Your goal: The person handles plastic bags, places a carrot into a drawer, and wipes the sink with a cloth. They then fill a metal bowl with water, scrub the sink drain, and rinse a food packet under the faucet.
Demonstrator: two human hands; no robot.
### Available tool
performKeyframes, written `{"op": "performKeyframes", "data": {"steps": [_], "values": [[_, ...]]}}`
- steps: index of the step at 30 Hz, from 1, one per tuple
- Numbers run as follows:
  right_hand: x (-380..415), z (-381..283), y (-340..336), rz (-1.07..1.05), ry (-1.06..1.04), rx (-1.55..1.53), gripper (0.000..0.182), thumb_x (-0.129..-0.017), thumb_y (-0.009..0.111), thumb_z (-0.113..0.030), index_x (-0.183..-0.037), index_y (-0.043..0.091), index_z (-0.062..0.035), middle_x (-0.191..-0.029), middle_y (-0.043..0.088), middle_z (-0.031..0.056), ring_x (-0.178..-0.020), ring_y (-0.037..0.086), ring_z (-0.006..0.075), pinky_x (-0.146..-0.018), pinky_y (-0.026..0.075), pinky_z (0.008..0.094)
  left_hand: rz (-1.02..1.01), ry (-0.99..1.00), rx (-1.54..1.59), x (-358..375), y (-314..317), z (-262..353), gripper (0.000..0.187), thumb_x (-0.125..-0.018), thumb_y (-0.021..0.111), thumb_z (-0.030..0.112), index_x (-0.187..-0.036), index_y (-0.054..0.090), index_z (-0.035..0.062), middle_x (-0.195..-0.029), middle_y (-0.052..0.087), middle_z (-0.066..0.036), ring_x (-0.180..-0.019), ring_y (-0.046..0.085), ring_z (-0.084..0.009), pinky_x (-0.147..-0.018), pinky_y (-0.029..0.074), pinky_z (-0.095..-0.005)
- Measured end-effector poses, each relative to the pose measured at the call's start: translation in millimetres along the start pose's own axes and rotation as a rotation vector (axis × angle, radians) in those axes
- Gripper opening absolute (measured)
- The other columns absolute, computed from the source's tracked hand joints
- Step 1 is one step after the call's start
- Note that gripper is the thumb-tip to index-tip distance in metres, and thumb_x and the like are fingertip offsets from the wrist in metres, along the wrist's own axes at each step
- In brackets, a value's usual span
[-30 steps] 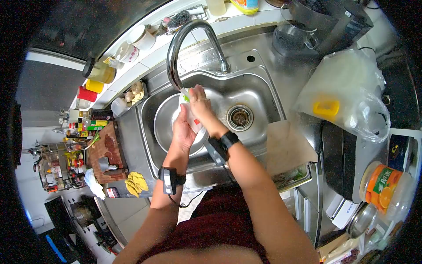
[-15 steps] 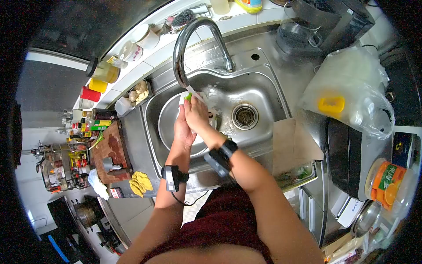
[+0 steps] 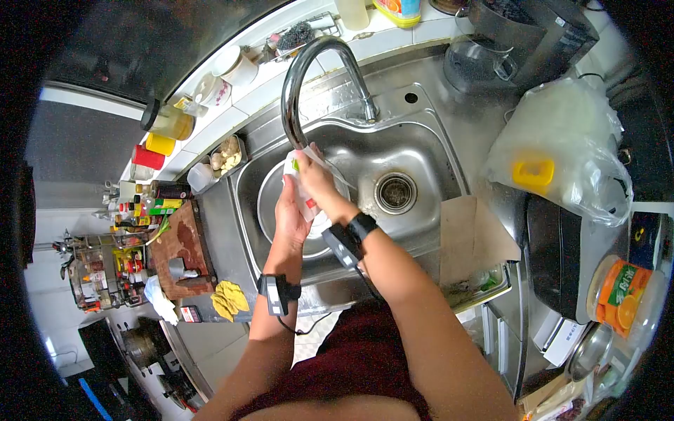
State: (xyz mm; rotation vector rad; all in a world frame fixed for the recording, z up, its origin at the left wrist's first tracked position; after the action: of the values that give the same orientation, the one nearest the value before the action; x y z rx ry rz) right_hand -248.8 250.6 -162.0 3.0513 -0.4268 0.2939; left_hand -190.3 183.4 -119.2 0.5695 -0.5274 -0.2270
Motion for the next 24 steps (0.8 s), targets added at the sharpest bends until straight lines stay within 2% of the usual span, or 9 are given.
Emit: {"op": "performKeyframes", "data": {"steps": [2, 5, 7, 8, 11, 14, 17, 20, 24], "values": [[0, -2, -9, -0.079, 0.128, -0.003, 0.052, -0.090, 0.037, -0.038, -0.119, 0.044, 0.0047, -0.125, 0.043, 0.0260, -0.118, 0.038, 0.0378, -0.098, 0.032, 0.0346, 0.000, 0.006, 0.060, 2, 4, 6, 0.052, -0.092, 0.036, 0.044, -0.126, 0.039, 0.0048, -0.119, 0.051, -0.010, -0.103, 0.053, -0.0242, -0.087, 0.044, -0.0388], [7, 28, -20, -0.140, 0.257, -0.129, 0.047, -0.090, 0.041, -0.043, -0.110, 0.051, -0.0018, -0.103, 0.058, 0.0148, -0.092, 0.055, 0.0251, -0.080, 0.043, 0.0323, -0.027, -0.005, 0.201, 5, 3, 14, 0.052, -0.090, 0.040, 0.043, -0.125, 0.041, 0.0042, -0.117, 0.052, -0.012, -0.105, 0.053, -0.0270, -0.089, 0.043, -0.0426], [16, 46, -17, -0.243, 0.354, -0.375, 0.048, -0.089, 0.041, -0.048, -0.106, 0.054, -0.0048, -0.092, 0.060, 0.0084, -0.077, 0.056, 0.0164, -0.068, 0.045, 0.0312, -0.044, 0.030, 0.183, 6, 3, 27, 0.052, -0.090, 0.040, 0.042, -0.125, 0.040, 0.0039, -0.118, 0.052, -0.012, -0.105, 0.053, -0.0278, -0.090, 0.043, -0.0433], [30, 51, -26, -0.157, 0.463, -0.440, 0.050, -0.086, 0.042, -0.055, -0.102, 0.056, -0.0095, -0.082, 0.057, 0.0026, -0.065, 0.049, 0.0083, -0.054, 0.039, 0.0259, -0.037, 0.013, 0.183, 3, -3, 28, 0.051, -0.090, 0.041, 0.042, -0.124, 0.041, 0.0039, -0.119, 0.052, -0.012, -0.107, 0.052, -0.0285, -0.091, 0.042, -0.0437], [33, 76, -18, -0.184, 0.562, -0.628, 0.049, -0.083, 0.048, -0.055, -0.103, 0.056, -0.0108, -0.083, 0.058, 0.0024, -0.067, 0.051, 0.0086, -0.053, 0.036, 0.0226, 0.005, 0.005, 0.205, -2, -14, 26, 0.050, -0.090, 0.042, 0.041, -0.123, 0.043, 0.0039, -0.119, 0.052, -0.012, -0.107, 0.052, -0.0290, -0.091, 0.042, -0.0441], [39, 73, -21, -0.269, 0.567, -0.706, 0.040, -0.085, 0.053, -0.045, -0.102, 0.056, -0.0093, -0.086, 0.059, 0.0002, -0.071, 0.053, 0.0087, -0.052, 0.042, 0.0212, 0.011, -0.008, 0.214, -1, -19, 25, 0.049, -0.090, 0.043, 0.040, -0.123, 0.044, 0.0038, -0.119, 0.053, -0.012, -0.106, 0.052, -0.0296, -0.090, 0.042, -0.0449], [33, 77, -19, -0.261, 0.500, -0.811, 0.040, -0.082, 0.058, -0.045, -0.101, 0.057, -0.0097, -0.093, 0.061, 0.0016, -0.081, 0.055, 0.0098, -0.060, 0.043, 0.0243, 0.000, -0.025, 0.212, -1, -18, 24, 0.049, -0.090, 0.044, 0.039, -0.123, 0.044, 0.0034, -0.118, 0.053, -0.013, -0.106, 0.053, -0.0299, -0.090, 0.043, -0.0451], [43, 77, -40, -0.165, 0.544, -0.655, 0.043, -0.081, 0.057, -0.049, -0.100, 0.057, -0.0110, -0.089, 0.061, 0.0016, -0.072, 0.052, 0.0089, -0.059, 0.037, 0.0216, -0.006, -0.044, 0.216, -1, -22, 22, 0.048, -0.090, 0.043, 0.038, -0.122, 0.044, 0.0028, -0.118, 0.053, -0.013, -0.106, 0.053, -0.0296, -0.089, 0.044, -0.0452], [41, 89, -56, -0.083, 0.532, -0.586, 0.038, -0.082, 0.057, -0.046, -0.096, 0.057, -0.0110, -0.091, 0.061, 0.0002, -0.075, 0.051, 0.0090, -0.064, 0.038, 0.0247, 0.072, -0.053, 0.161, 1, -27, 16, 0.048, -0.090, 0.043, 0.038, -0.122, 0.044, 0.0019, -0.118, 0.053, -0.013, -0.106, 0.053, -0.0289, -0.089, 0.044, -0.0447]]}}
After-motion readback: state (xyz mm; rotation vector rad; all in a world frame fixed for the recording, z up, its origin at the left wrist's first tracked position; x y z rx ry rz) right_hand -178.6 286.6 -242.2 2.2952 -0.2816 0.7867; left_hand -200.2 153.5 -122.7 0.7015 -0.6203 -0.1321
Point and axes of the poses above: each hand's wrist, its own x-axis away from the middle knuckle, its own y-axis out of the palm, z = x × y, the point moved 10 cm from there along -x, towards the middle knuckle
